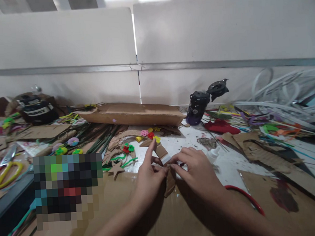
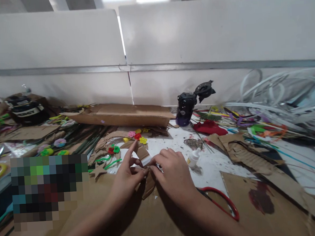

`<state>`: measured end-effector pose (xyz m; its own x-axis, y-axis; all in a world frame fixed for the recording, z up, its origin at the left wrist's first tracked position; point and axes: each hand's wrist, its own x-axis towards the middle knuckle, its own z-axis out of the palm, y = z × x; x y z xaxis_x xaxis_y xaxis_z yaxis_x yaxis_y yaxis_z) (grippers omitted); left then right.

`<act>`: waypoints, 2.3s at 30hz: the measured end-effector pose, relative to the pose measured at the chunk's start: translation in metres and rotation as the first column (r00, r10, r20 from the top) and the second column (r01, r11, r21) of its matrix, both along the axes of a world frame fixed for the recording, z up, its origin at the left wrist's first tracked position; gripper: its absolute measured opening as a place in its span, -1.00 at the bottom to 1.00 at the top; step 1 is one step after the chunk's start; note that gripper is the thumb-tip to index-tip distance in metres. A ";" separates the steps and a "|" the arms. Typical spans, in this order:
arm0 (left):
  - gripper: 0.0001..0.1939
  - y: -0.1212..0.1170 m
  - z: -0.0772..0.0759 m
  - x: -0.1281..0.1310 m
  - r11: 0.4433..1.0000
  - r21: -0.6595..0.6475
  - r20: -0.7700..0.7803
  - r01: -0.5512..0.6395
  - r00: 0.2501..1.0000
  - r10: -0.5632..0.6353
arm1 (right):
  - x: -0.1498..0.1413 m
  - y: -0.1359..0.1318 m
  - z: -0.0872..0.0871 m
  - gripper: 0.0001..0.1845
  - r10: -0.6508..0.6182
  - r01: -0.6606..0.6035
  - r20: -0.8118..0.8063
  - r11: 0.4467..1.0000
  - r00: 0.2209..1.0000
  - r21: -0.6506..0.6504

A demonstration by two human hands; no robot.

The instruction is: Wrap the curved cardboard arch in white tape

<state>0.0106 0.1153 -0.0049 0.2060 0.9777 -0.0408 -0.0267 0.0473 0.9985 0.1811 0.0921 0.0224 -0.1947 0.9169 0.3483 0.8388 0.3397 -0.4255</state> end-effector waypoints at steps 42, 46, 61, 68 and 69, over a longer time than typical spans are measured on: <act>0.02 -0.007 0.002 0.009 0.998 -0.028 0.051 -0.055 0.997 0.056 | -0.006 0.000 -0.003 -0.84 -0.108 0.107 -0.039 0.994 0.993 -0.017; 0.02 -0.006 0.000 0.010 0.998 -0.030 0.062 -0.054 0.997 0.056 | -0.006 0.001 -0.004 -0.85 -0.109 0.109 -0.038 0.994 0.993 -0.007; 0.06 -0.007 0.009 0.009 0.997 -0.046 0.057 -0.057 0.997 0.059 | -0.007 0.000 -0.003 -0.85 -0.109 0.108 -0.047 0.994 0.993 -0.016; 0.07 -0.007 0.010 0.009 0.997 -0.045 0.068 -0.065 0.995 0.068 | -0.006 0.000 -0.002 -0.85 -0.107 0.106 -0.035 0.994 0.994 -0.022; 0.06 -0.007 0.010 0.009 0.997 -0.043 0.069 -0.066 0.995 0.069 | -0.006 0.000 -0.002 -0.84 -0.107 0.106 -0.034 0.994 0.994 -0.023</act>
<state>0.0200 0.1080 0.0053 0.1436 0.9872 -0.0687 -0.1017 0.0838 0.9913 0.1747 0.0920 0.0207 -0.0834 0.9392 0.3332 0.8543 0.2395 -0.4613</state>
